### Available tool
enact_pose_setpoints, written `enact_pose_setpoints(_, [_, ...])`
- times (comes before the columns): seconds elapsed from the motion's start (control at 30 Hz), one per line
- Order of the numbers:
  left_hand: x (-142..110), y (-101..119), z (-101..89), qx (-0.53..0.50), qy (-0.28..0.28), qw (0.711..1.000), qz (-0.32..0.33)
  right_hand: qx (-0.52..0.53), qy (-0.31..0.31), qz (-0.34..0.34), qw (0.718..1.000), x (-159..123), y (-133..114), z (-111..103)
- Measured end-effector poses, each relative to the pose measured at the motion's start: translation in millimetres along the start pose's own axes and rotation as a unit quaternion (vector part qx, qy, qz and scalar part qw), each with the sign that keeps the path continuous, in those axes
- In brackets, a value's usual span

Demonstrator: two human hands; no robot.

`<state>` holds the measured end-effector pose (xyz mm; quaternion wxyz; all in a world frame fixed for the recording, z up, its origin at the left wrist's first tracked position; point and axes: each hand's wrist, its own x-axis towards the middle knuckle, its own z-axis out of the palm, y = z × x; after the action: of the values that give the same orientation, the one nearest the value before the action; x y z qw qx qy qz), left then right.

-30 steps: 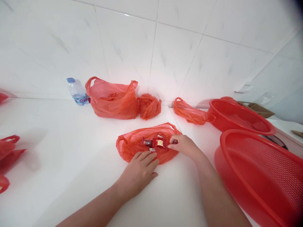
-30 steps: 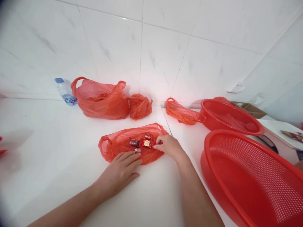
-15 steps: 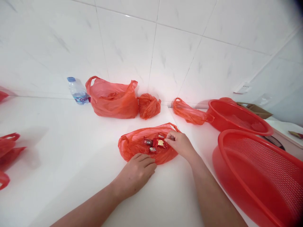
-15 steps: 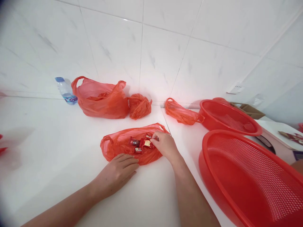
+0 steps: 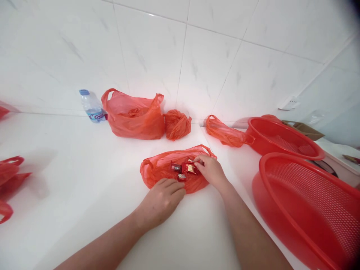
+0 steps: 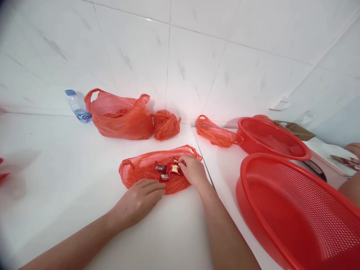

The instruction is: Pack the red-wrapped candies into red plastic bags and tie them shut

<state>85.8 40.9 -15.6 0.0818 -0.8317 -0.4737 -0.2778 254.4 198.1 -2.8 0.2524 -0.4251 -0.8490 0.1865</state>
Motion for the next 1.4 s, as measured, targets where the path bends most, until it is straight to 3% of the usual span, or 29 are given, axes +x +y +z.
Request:
enact_pose_setpoints(0.13, [16.5,-20.8,2.8,0.038,0.005,0.998,-0.046,0.028,0.054,-0.056,0.997,2.7,6.3,7.5])
enact_pose_setpoints(0.27, [32.4,-41.2,12.1,0.028,-0.043,0.993,-0.104,0.028,0.042,-0.095,0.994,4.2,10.5,15.5])
enact_pose_setpoints(0.4, [33.5,-51.6,22.4,0.028,-0.061,0.986,-0.15,0.018,0.022,-0.078,0.997,7.5,12.5,18.6])
enact_pose_setpoints(0.77, [30.7,-53.4,30.6,-0.009,-0.006,0.983,-0.182,-0.001,0.016,-0.032,0.999,7.9,15.4,26.7])
enact_pose_setpoints(1.0, [24.0,-47.1,16.4,0.013,0.039,0.973,-0.226,0.006,0.099,-0.081,0.992,1.2,2.2,20.5])
enact_pose_setpoints(1.17, [25.5,-43.8,13.3,0.0,0.086,0.981,-0.174,0.02,0.105,-0.102,0.989,2.2,-0.3,23.2])
enact_pose_setpoints(1.4, [29.7,-34.9,18.5,0.007,-0.019,0.991,-0.134,0.058,0.089,-0.102,0.989,6.5,0.5,25.2])
